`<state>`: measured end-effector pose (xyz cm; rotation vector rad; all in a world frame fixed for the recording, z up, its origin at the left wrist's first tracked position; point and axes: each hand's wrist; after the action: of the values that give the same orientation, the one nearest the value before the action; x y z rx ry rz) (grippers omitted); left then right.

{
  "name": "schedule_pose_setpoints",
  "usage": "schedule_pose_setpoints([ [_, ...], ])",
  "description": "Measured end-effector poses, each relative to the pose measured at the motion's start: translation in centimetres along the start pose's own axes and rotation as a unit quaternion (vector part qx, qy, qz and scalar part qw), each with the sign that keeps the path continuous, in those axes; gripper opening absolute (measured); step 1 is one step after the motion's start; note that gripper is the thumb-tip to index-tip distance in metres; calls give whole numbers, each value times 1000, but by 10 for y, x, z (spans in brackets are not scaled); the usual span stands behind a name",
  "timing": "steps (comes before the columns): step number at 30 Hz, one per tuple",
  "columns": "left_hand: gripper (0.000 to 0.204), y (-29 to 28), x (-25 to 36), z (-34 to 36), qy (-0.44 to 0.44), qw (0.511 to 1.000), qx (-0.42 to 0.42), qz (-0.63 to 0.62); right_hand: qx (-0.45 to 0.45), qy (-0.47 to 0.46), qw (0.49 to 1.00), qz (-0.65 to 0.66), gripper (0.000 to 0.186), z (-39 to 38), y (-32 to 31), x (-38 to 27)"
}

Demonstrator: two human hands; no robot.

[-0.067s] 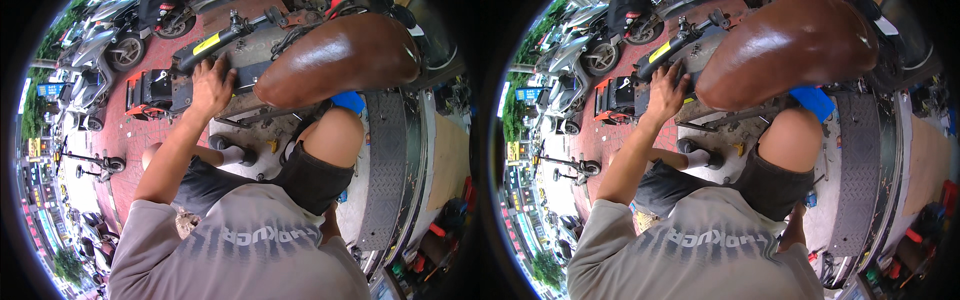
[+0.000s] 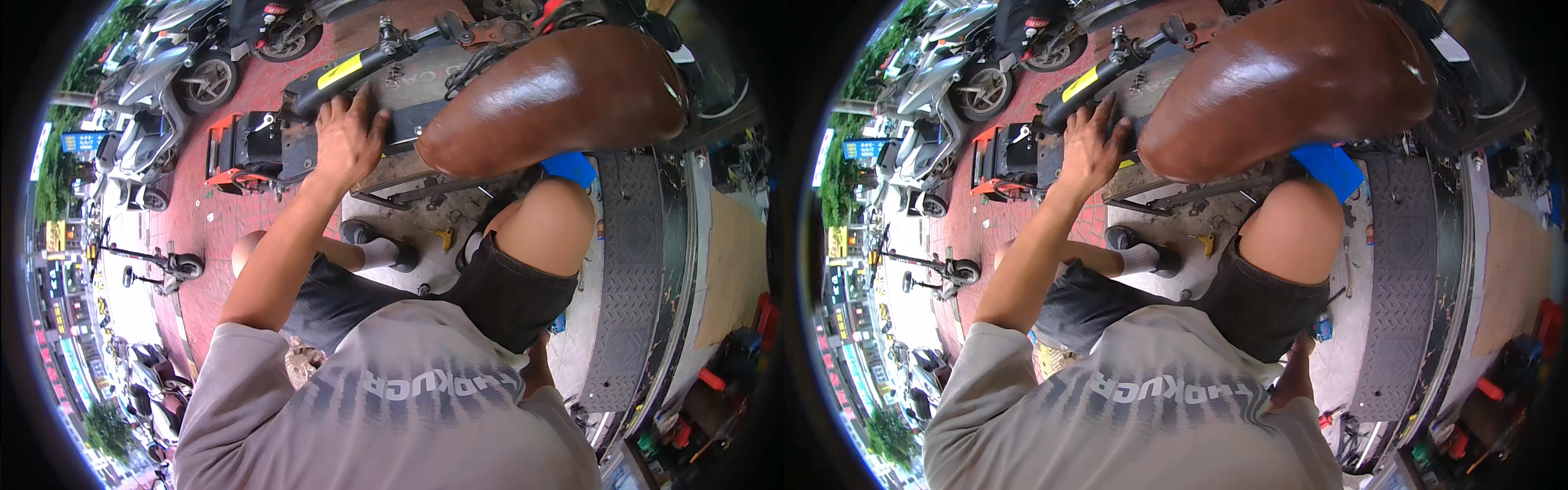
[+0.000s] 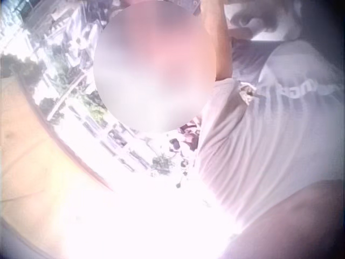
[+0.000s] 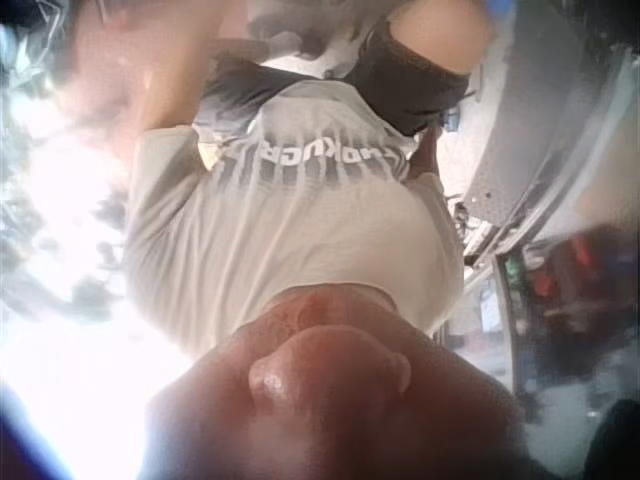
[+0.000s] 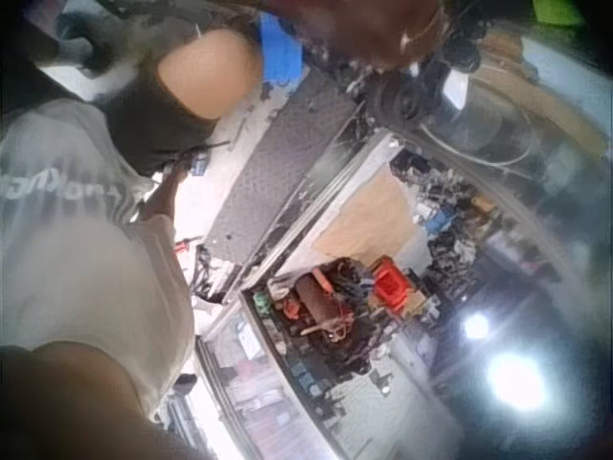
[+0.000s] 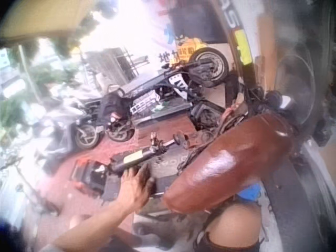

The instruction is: The person places a protective cover onto the base of an electric scooter, secures it by driving several screws with a power drill, and then attaches a seat and mounting hardware to the frame.

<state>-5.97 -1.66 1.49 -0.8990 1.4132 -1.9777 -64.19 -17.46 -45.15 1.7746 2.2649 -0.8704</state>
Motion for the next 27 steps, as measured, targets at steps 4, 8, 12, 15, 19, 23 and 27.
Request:
schedule_pose_setpoints([
  [4,64,11,-6,10,-11,998,-14,57,-121,0,981,150,52,-24,3,-25],
  [8,67,14,-11,7,20,999,18,46,-244,-103,921,286,46,-64,-8,-77],
  [12,61,-1,-2,-4,73,996,53,-9,-51,-363,911,191,25,-141,-54,-183],
  [15,44,-21,8,-29,149,971,127,-137,36,-580,793,181,33,-248,-96,-276],
  [19,27,-41,-9,-67,136,916,163,-340,-237,-717,649,89,65,-414,-108,-368],
  [23,19,-43,-70,-71,2,825,175,-537,-337,-723,603,12,90,-536,-57,-374],
  [27,25,-39,-114,-75,-65,751,197,-626,-357,-694,597,-183,80,-599,22,-341],
])
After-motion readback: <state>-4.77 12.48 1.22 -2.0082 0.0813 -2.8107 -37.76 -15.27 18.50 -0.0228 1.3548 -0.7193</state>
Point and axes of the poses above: each hand's wrist, its own z-axis towards the middle knuckle, its own y-axis out of the palm, x = y × z, and after that the axes turned 2 degrees about -x, right-handed
